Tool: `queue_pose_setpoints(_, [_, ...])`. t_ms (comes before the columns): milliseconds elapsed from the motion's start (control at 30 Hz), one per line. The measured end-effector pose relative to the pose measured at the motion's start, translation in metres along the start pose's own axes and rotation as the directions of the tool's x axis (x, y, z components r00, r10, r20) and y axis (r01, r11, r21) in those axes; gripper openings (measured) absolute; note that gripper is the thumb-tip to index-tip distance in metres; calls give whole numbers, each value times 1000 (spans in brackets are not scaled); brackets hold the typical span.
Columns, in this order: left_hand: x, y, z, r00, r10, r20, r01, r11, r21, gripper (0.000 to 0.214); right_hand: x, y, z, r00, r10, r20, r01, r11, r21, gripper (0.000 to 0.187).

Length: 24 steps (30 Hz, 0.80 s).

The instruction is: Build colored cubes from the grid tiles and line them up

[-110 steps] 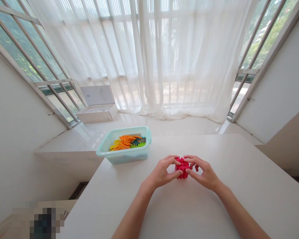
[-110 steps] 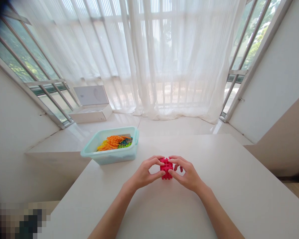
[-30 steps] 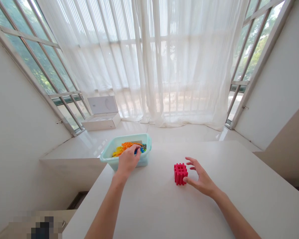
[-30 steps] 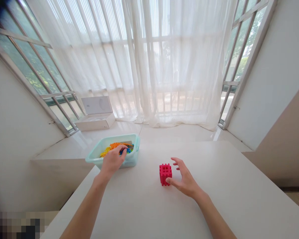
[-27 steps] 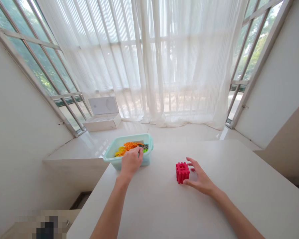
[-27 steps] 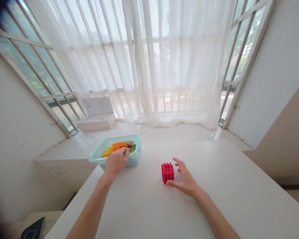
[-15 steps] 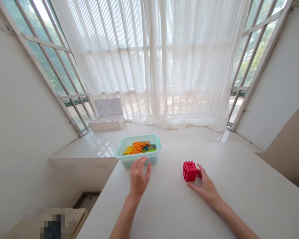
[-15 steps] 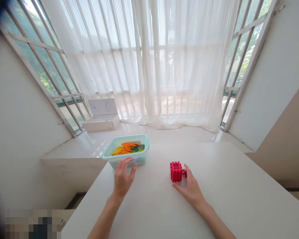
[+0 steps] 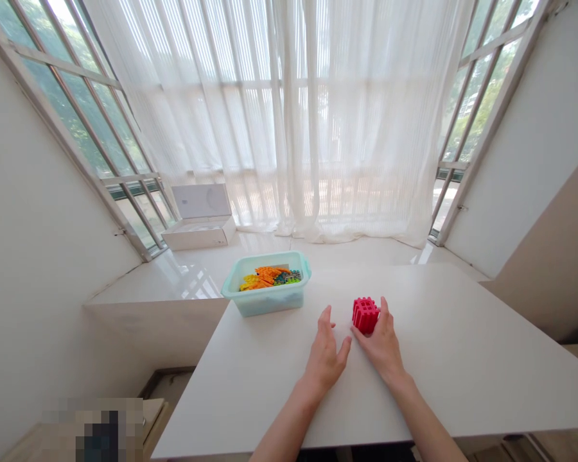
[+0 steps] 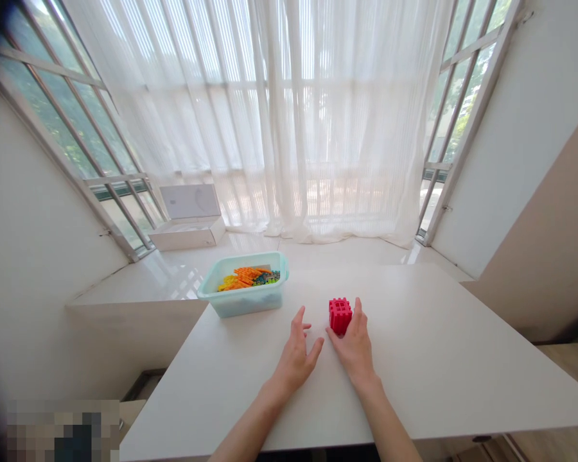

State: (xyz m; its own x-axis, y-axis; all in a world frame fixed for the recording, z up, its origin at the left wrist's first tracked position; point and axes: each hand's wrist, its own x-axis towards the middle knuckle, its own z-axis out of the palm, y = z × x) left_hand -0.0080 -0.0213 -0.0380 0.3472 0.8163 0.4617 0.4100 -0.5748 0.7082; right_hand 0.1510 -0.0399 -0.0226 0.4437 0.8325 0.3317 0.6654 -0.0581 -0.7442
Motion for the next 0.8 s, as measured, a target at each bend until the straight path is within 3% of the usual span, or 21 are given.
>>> queue_pose_setpoints(167, [-3,-3,-6,1000,-6,1,6,999,33,76,0,2,2,1000,-19,3,19,999,-44,95])
queue_pose_setpoints(367, [-6,-3,-12,1000,-16,-9,17,997,71,78,10,21,-7,999,18,-45,-21,997,-68,99])
queue_pose_setpoints(800, [-7,-1,-14,999,-34,39,28,992,126,75,101,121,-99,958,223,-178,-264,928,-261,113])
